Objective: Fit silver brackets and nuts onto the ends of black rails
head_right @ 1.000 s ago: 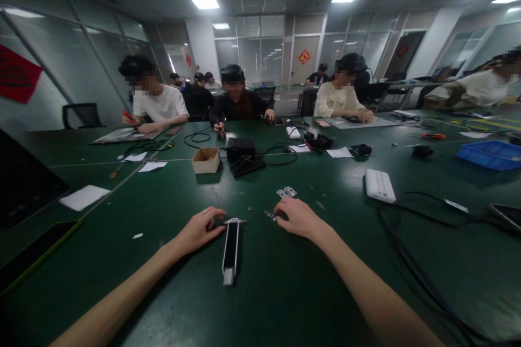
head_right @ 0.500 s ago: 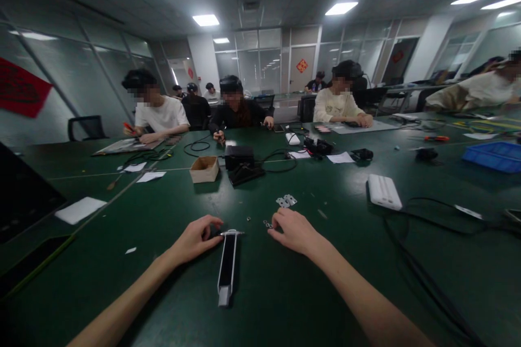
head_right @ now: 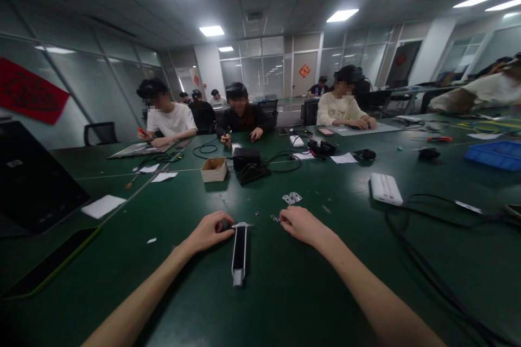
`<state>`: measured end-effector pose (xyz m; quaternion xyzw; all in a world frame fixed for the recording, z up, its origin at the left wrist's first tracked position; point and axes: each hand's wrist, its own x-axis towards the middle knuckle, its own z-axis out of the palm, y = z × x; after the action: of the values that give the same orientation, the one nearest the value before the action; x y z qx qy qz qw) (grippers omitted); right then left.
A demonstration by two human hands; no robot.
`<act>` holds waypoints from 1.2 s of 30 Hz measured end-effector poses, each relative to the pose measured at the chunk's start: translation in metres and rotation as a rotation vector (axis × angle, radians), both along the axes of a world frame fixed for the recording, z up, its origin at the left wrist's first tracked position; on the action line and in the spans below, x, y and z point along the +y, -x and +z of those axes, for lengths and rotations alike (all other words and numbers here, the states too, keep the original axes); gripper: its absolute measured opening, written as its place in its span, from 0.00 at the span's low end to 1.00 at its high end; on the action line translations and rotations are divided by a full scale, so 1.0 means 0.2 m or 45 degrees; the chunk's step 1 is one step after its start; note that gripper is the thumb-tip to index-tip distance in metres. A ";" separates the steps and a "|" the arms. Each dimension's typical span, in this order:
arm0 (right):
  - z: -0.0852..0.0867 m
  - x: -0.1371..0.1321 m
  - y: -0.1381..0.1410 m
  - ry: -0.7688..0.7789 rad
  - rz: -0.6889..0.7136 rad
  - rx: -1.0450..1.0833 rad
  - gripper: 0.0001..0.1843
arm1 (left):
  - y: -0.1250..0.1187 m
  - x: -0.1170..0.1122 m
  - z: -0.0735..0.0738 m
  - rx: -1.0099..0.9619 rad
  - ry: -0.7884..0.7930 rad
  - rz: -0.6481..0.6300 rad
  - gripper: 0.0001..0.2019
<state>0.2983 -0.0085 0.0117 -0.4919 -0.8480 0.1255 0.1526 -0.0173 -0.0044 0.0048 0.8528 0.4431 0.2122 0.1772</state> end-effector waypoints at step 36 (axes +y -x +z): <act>-0.06 -0.05 0.47 -0.064 -0.074 0.440 0.13 | 0.05 0.00 0.03 -0.048 -0.016 -0.178 0.09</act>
<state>0.2037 -0.0190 -0.0003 -0.4833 -0.7974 0.1825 0.3118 -0.0273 -0.0052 0.0104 0.8785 0.3779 0.2183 0.1945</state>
